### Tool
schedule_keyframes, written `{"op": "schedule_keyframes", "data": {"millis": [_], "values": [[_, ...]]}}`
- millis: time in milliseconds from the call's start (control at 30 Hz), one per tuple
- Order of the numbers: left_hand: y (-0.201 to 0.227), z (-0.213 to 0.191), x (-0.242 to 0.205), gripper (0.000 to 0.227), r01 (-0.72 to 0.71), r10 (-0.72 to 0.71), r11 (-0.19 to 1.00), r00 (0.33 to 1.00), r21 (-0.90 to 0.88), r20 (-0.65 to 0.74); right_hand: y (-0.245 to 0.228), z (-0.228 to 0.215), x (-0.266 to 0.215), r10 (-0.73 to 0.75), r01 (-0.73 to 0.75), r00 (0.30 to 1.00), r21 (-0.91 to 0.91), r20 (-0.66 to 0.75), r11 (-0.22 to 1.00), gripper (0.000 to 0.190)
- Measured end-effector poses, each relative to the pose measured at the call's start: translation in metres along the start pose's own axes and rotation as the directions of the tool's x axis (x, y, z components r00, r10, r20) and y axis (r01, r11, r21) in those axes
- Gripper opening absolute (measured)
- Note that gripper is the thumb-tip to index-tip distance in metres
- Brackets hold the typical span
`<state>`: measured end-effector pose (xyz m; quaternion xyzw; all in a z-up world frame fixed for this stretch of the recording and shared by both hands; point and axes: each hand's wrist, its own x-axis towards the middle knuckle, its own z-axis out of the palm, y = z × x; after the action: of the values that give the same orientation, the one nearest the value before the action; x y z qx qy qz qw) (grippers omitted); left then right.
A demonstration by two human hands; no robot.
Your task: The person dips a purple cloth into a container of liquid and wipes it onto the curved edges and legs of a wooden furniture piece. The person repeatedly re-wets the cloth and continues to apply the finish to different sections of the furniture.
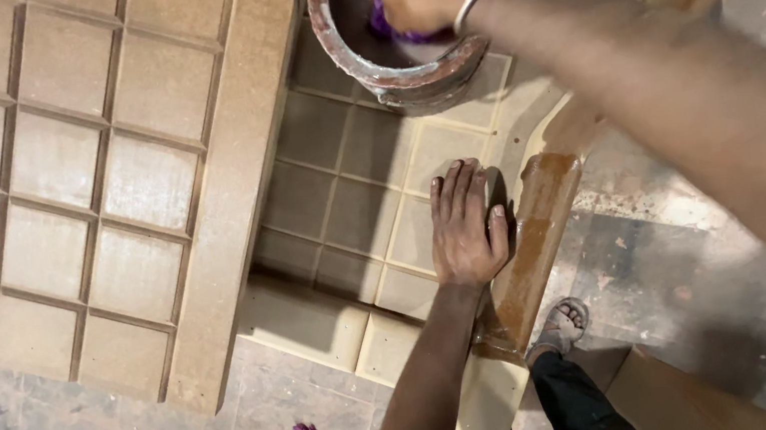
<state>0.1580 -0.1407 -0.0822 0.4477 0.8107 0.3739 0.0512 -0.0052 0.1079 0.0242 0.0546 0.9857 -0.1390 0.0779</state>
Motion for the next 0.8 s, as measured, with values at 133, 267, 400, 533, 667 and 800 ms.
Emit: {"op": "schedule_keyframes", "data": {"millis": [133, 267, 400, 533, 667, 800], "values": [[-0.002, 0.002, -0.002, 0.046, 0.014, -0.015, 1.000, 1.000, 0.024, 0.010, 0.039, -0.009, -0.011, -0.130, 0.086, 0.990, 0.505, 0.052, 0.859, 0.045], [0.001, 0.000, 0.000, 0.048, 0.026, -0.027, 0.999, 0.999, 0.031, 0.028, 0.100, -0.010, -0.048, 0.106, -0.159, 0.984, 0.431, 0.144, 0.888, 0.036], [0.004, 0.003, -0.001, 0.047, 0.027, -0.029, 0.998, 0.999, 0.055, 0.019, 0.112, 0.016, -0.084, 0.225, -0.226, 0.971, 0.596, 0.076, 0.771, 0.032], [-0.003, 0.012, -0.004, 0.049, -0.008, 0.007, 0.998, 1.000, 0.063, 0.021, 0.091, 0.047, -0.135, 0.246, -0.048, 0.969, 0.996, 0.028, 0.075, 0.030], [-0.007, 0.021, -0.008, 0.047, -0.055, 0.055, 0.992, 0.998, 0.115, 0.007, 0.065, 0.083, -0.204, 0.260, 0.146, 0.965, 0.822, 0.003, -0.550, 0.029], [-0.004, 0.028, -0.009, 0.048, -0.073, 0.070, 0.989, 0.997, 0.131, 0.024, 0.033, 0.148, -0.303, 0.212, 0.316, 0.949, 0.674, -0.235, -0.668, 0.026]]}}
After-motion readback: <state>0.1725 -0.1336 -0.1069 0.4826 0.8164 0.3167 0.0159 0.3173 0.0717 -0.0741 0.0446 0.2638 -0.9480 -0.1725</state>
